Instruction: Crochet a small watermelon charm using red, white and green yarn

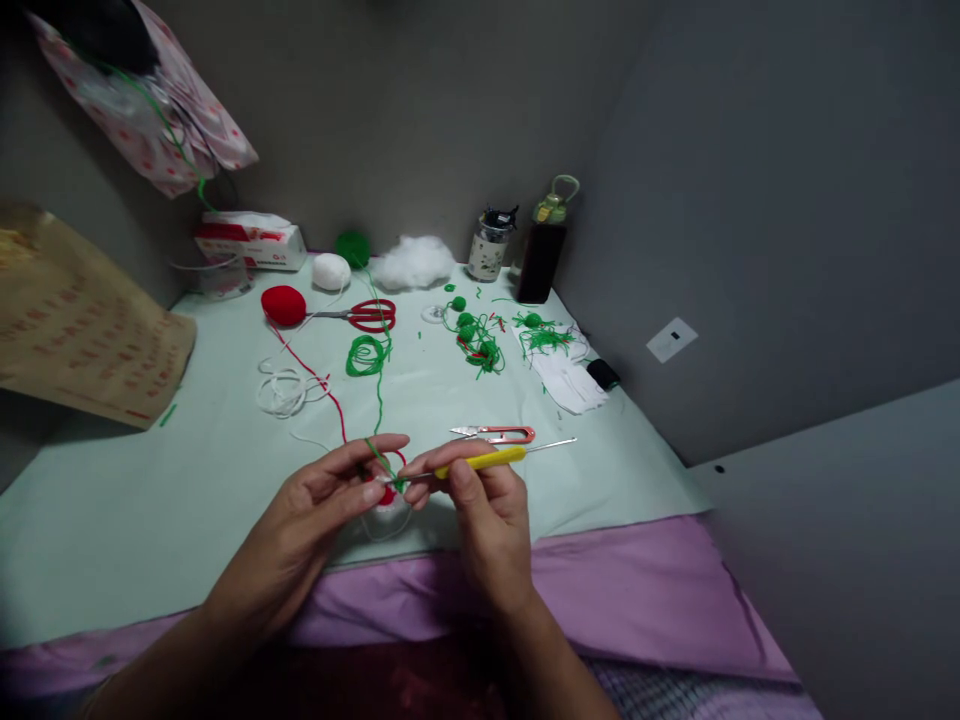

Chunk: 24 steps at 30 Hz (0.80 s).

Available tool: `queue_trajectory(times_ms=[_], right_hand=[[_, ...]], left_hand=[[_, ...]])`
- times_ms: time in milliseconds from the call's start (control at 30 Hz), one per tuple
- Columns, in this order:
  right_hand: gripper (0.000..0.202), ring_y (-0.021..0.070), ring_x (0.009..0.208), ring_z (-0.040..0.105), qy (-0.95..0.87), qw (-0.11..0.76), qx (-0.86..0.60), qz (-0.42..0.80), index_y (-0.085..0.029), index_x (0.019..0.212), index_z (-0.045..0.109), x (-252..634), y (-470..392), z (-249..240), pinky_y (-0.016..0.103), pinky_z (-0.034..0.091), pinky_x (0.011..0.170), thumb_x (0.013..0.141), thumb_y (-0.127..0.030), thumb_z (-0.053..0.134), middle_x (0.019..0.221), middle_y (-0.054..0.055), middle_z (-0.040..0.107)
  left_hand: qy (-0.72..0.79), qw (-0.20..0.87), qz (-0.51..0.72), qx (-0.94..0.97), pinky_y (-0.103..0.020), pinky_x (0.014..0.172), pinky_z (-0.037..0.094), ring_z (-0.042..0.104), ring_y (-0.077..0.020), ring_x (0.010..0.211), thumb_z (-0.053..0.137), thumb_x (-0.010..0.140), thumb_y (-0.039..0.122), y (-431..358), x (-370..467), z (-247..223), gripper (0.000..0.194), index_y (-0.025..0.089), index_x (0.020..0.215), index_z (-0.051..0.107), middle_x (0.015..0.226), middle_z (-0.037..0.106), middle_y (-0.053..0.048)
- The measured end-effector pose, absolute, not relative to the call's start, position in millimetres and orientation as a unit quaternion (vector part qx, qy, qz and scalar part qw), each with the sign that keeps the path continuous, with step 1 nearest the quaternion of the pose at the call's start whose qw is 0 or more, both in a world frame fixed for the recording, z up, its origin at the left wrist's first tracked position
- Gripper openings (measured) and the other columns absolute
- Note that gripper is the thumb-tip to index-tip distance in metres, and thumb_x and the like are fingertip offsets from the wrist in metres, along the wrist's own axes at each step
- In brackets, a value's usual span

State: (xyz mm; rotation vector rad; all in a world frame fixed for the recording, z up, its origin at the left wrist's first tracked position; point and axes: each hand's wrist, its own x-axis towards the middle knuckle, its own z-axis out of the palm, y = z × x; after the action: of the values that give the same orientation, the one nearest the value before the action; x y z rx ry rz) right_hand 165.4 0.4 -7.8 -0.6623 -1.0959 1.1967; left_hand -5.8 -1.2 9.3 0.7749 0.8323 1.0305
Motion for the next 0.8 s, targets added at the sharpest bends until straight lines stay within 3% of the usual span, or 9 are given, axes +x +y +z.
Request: queue_trajectory(times_ms=[433,667,800], right_hand=[[0.028,0.0181,0.095,0.072,-0.674,0.588,-0.312,0.321,-0.025,0.118,0.07,173.9,-12.6,1.1,0.036,0.06,0.084,0.107,-0.013,0.048,0.108,0.005,0.076],[0.033,0.0188,0.107,0.072,-0.778,0.524,-0.313,0.147,-0.02,0.127,0.067,173.1,-12.7,-4.3,0.031,0.06,0.087,0.1,-0.005,0.055,0.118,0.011,0.074],[0.034,0.0199,0.105,0.073,-0.751,0.564,-0.315,0.137,-0.022,0.128,0.069,169.5,-11.5,-13.5,0.032,0.061,0.085,0.1,-0.007,0.057,0.119,0.011,0.075]], left_hand=[[0.422,0.637,0.482,0.429,-0.025,0.08,0.047,0.061,-0.014,0.085,0.078,0.088,0.03,-2.9,-9.2,12.9,0.029,0.031,0.117,0.08,0.088,0.065,0.001],[0.466,0.49,0.524,0.518,-0.03,0.097,0.046,0.065,-0.0196,0.101,0.074,0.084,0.02,-3.7,-1.3,15.9,0.015,0.025,0.096,0.08,0.097,0.071,-0.003],[0.455,0.555,0.512,0.473,-0.03,0.087,0.052,0.065,-0.0191,0.087,0.076,0.087,0.038,-6.6,0.7,15.0,0.036,0.027,0.121,0.074,0.086,0.067,0.0]])
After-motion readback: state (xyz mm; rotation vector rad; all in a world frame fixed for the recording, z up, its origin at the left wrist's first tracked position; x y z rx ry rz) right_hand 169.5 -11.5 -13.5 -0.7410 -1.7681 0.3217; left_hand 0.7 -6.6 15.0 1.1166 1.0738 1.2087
